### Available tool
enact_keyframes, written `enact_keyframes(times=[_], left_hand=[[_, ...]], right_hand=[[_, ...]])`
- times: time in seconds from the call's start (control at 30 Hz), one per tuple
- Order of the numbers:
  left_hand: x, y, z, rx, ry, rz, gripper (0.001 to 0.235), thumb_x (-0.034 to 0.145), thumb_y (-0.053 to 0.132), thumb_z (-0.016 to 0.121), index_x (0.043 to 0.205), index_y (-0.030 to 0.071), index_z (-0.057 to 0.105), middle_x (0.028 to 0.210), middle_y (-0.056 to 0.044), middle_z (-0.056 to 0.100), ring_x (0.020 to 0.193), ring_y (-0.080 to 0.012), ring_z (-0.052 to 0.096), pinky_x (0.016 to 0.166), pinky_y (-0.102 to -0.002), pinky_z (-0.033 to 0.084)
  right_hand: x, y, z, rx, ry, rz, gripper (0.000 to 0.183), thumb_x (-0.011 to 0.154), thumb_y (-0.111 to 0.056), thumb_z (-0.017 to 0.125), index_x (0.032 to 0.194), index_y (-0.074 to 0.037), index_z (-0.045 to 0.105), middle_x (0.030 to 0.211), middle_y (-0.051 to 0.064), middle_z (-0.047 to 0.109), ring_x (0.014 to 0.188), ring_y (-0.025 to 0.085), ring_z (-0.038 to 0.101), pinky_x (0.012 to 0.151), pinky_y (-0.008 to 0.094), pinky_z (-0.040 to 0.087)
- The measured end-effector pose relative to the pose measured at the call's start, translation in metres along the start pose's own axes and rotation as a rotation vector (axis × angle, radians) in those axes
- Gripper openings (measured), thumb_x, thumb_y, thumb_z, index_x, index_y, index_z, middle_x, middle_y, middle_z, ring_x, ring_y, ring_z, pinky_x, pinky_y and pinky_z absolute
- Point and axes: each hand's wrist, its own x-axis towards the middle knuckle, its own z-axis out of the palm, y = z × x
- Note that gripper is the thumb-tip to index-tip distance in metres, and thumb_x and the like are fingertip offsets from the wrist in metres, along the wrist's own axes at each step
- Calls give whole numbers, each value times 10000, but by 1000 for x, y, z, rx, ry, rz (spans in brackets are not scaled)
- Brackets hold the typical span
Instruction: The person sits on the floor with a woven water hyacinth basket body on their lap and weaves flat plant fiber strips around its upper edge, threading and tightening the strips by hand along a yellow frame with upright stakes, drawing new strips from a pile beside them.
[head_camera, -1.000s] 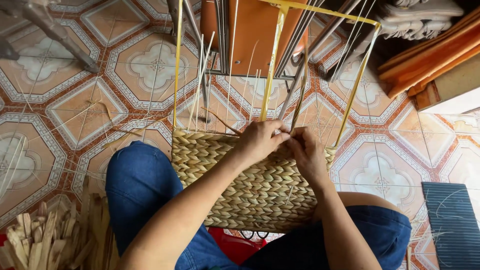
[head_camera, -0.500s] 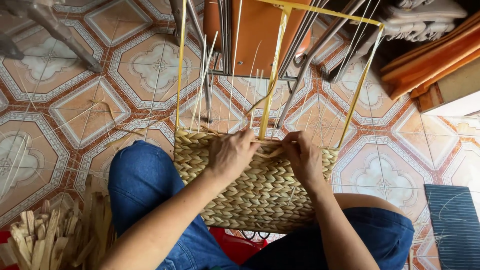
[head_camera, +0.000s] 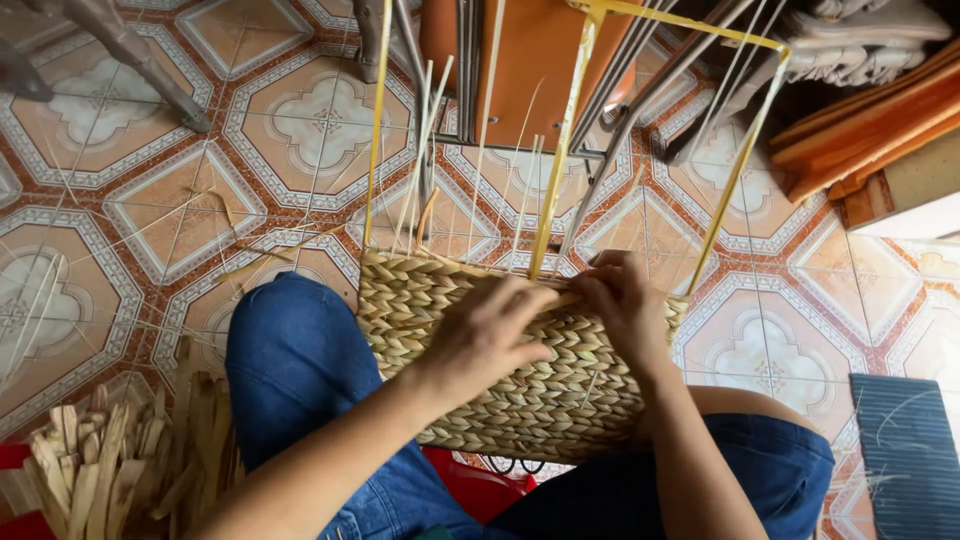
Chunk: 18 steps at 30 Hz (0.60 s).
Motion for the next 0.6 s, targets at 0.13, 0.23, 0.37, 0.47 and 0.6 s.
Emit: enact_keyframes(times=[0.13, 0.23, 0.37, 0.47, 0.6], left_hand=[[-15, -37, 66, 194, -126, -58, 449, 820, 164, 784, 1203, 2, 616, 1083, -138, 637, 930, -227, 639, 772, -320, 590], [-2, -43, 54, 220, -268, -168, 275, 991, 40, 700, 1252, 2, 622, 1060, -103, 638, 827, -157, 640, 669, -256, 581], [29, -20, -18, 75, -111, -17, 202, 943, 152, 725, 1119, 60, 686, 970, -47, 647, 810, -161, 630, 676, -279, 563], [43, 4, -44, 73, 110, 121, 190, 887, 258, 763, 984, 111, 691, 908, -23, 650, 821, -199, 628, 694, -350, 542], [42, -13, 9, 45, -185, -260, 205, 997, 270, 696, 1090, 100, 630, 799, -29, 655, 685, -180, 636, 583, -359, 522]], right_hand=[[-12, 7, -16, 198, 42, 135, 73, 1042, -91, 618, 1081, -30, 607, 949, 61, 768, 731, 112, 665, 630, 250, 563], [-13, -13, -11, 63, 53, 93, 85, 1030, -90, 645, 1060, -29, 696, 958, 62, 782, 722, 121, 669, 634, 255, 564], [-2, -15, 12, -205, -33, -188, 189, 917, -116, 726, 1085, -30, 732, 966, 80, 742, 782, 176, 726, 676, 294, 588], [2, 0, 21, -311, 3, -211, 151, 923, -130, 735, 1037, -35, 712, 932, 100, 726, 777, 218, 731, 666, 333, 579], [3, 8, 22, -278, 25, -152, 106, 977, -94, 680, 1045, -26, 634, 908, 104, 725, 785, 222, 731, 670, 340, 572]])
